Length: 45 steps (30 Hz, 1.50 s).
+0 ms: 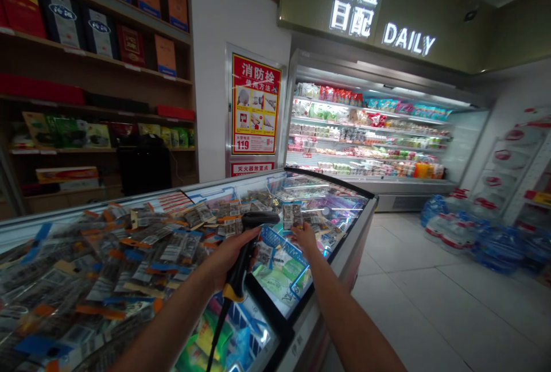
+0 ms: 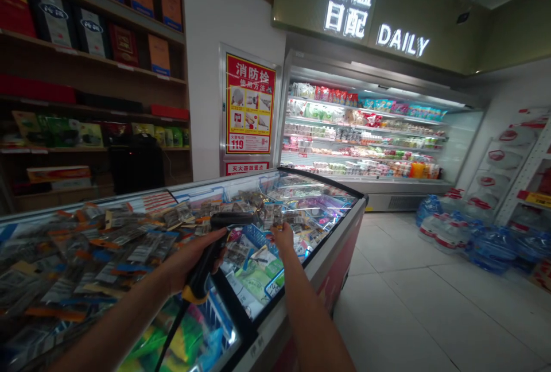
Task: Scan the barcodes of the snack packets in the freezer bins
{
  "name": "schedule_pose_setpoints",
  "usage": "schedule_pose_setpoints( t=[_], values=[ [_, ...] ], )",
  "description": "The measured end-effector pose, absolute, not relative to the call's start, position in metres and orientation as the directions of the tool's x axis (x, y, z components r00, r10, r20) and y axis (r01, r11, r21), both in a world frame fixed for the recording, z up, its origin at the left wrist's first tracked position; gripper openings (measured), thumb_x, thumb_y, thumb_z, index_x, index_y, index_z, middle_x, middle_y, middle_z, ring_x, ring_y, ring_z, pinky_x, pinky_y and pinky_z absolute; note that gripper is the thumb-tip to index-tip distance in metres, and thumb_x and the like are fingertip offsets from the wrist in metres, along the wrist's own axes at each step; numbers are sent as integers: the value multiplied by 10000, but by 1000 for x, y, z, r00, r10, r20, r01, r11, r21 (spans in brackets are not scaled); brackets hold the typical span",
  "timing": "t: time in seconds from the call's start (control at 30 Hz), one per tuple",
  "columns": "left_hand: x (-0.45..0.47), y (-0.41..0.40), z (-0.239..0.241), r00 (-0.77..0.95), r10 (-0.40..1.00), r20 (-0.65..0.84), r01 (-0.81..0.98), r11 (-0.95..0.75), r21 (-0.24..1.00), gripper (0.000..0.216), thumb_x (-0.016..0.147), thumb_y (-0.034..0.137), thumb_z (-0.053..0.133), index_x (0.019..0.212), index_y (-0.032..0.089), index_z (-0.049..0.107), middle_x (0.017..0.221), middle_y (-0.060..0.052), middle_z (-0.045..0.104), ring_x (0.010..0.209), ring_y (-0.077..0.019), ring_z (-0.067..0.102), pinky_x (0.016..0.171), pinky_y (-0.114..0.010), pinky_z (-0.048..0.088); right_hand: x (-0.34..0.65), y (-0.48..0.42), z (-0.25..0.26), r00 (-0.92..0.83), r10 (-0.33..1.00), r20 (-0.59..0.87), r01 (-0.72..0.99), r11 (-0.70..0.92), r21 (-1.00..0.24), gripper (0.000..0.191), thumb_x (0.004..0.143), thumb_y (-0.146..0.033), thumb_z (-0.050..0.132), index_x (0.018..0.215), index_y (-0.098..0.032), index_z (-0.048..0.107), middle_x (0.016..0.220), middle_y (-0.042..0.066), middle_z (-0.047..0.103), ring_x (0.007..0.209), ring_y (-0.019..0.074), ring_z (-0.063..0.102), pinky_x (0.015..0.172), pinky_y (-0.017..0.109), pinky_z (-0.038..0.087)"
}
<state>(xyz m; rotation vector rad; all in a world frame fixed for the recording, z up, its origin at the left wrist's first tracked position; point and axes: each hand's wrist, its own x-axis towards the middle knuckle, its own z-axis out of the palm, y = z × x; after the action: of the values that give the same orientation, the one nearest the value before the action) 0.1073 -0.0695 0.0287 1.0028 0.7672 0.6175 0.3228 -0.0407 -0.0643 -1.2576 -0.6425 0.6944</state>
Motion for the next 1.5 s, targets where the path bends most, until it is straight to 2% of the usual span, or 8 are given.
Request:
schedule_pose_setpoints(
  t=[0.13, 0.37, 1.1, 1.3, 1.5],
  values=[
    [106, -68, 29, 593, 757, -276, -108, 414, 904, 296, 614, 400, 625, 722, 139, 534, 513, 4, 540, 395, -66, 481, 371, -163, 383, 322, -40, -63, 597, 801, 48, -139, 161, -977, 233, 545, -226, 608, 694, -178, 435, 584, -38, 564, 479, 136, 599, 405, 198, 418],
    [105, -65, 29, 589, 772, -238, -141, 388, 911, 272, 633, 386, 614, 719, 142, 528, 535, 3, 542, 401, -62, 477, 367, -160, 382, 319, -41, -60, 587, 809, 40, -118, 134, -984, 202, 574, -179, 574, 743, -168, 464, 592, -33, 570, 476, 134, 599, 403, 198, 419],
    [102, -68, 37, 580, 795, -179, -144, 316, 938, 303, 615, 393, 627, 761, 138, 551, 534, 4, 548, 402, -69, 487, 377, -168, 380, 313, -45, -57, 587, 806, 82, -54, 140, -989, 156, 572, -148, 557, 697, -172, 467, 561, -39, 567, 450, 137, 587, 394, 204, 407],
    [102, -64, 33, 546, 817, -184, -161, 318, 934, 294, 621, 398, 618, 742, 148, 525, 527, 16, 529, 400, -70, 473, 364, -171, 365, 323, -42, -61, 690, 723, 37, -36, 85, -996, 155, 590, -143, 556, 705, -177, 457, 539, -38, 545, 414, 128, 562, 337, 190, 378],
    [101, -59, 29, 529, 824, -204, -152, 328, 932, 306, 615, 414, 616, 704, 145, 499, 510, 22, 505, 392, -67, 457, 359, -171, 348, 354, -33, -70, 801, 597, -51, -45, -25, -999, 158, 593, -136, 574, 734, -155, 504, 523, -6, 545, 418, 138, 565, 377, 223, 430]
  ],
)
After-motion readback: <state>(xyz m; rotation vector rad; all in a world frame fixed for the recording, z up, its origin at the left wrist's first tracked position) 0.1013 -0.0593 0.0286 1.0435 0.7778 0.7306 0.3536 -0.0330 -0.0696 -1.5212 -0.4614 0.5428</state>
